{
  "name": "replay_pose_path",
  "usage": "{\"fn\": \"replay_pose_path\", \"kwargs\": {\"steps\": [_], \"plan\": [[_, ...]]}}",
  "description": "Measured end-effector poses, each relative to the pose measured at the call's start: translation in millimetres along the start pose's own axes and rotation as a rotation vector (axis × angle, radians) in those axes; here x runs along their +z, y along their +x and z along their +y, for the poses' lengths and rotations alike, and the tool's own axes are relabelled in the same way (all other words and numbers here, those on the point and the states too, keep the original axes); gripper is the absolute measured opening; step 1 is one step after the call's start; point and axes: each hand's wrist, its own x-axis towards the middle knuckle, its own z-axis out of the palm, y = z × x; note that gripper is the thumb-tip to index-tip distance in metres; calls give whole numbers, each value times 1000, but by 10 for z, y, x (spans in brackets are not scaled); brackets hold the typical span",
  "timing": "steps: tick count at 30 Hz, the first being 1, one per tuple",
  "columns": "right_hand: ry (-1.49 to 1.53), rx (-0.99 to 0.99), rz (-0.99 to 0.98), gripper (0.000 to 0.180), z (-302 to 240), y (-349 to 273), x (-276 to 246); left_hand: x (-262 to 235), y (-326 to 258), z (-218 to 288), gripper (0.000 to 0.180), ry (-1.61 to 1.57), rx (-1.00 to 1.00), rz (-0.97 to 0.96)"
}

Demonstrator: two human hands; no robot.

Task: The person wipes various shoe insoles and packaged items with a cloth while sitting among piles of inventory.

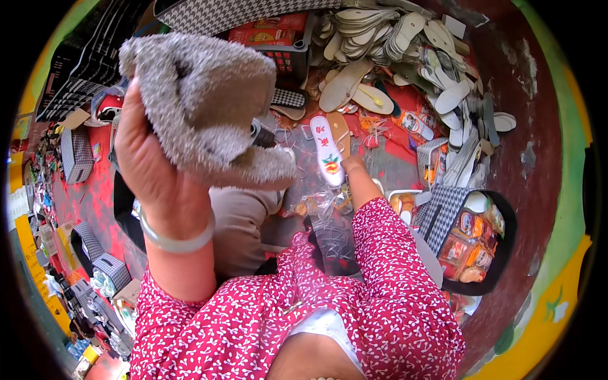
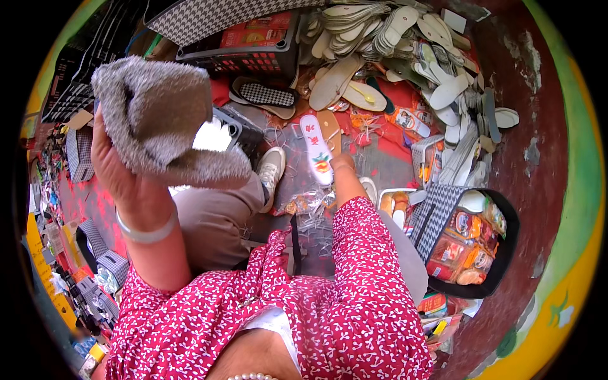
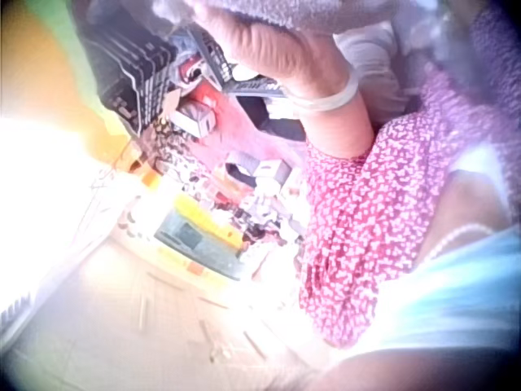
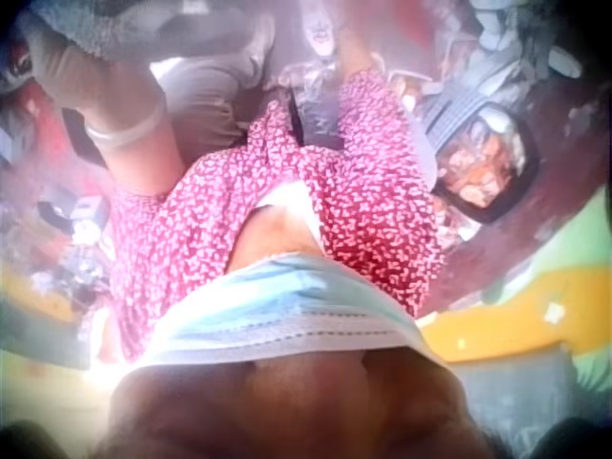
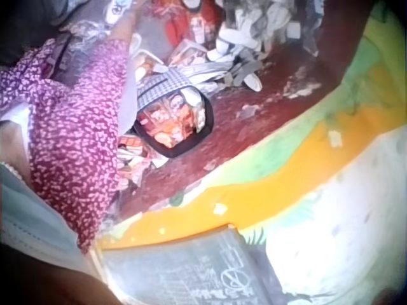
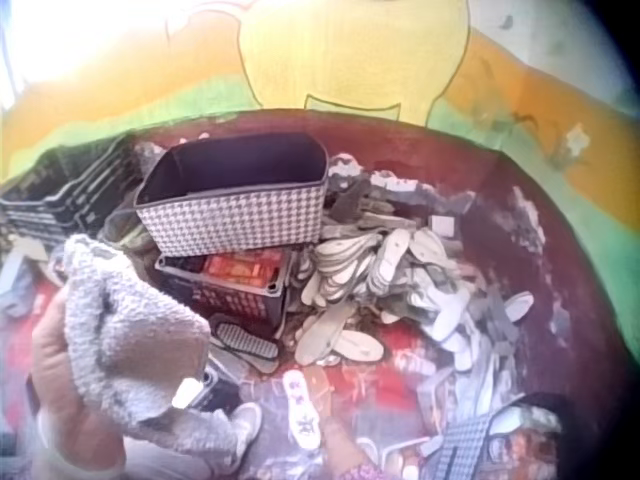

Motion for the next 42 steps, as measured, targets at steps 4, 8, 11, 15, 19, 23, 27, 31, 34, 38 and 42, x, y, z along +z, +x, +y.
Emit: {"fn": "replay_pose_path", "kwargs": {"steps": [4, 8, 11, 15, 19, 23, 27, 31, 34, 38, 42], "plan": [[195, 35, 141, 43, -368, 513, -324, 54, 33, -65, 36, -55, 0, 37], [749, -196, 135, 32, -734, 1199, -425, 64, 0, -167, 39, -62, -55, 20], [1280, -183, 25, 24, -1047, 1464, -428, 119, -27, -210, 38, -38, -48, 98], [1325, 97, -94, 20, -1424, 1305, -605, 167, -38, -222, 34, 67, -18, 187], [1134, 74, -156, 22, -1494, 1110, -795, 142, -4, -228, 33, 40, -42, 120], [1329, -55, -170, 23, -1325, 513, -882, 197, 0, -242, 31, 87, -38, 209], [1327, -334, -304, 20, -860, 29, -1352, 228, -1, -170, 23, 213, -63, 133], [1151, -639, -296, 23, -712, -598, -2166, 69, 19, -185, 21, 320, -160, 28], [866, -705, -47, 30, -583, -1052, -2520, 4, 38, -265, 21, 504, -251, -56], [1036, -694, 67, 27, -393, -1692, -2678, 16, 100, -411, 66, 1187, -202, -195], [1280, -763, 41, 25, -585, -2616, -2676, -38, 74, -527, 42, 1401, -154, -415]]}}
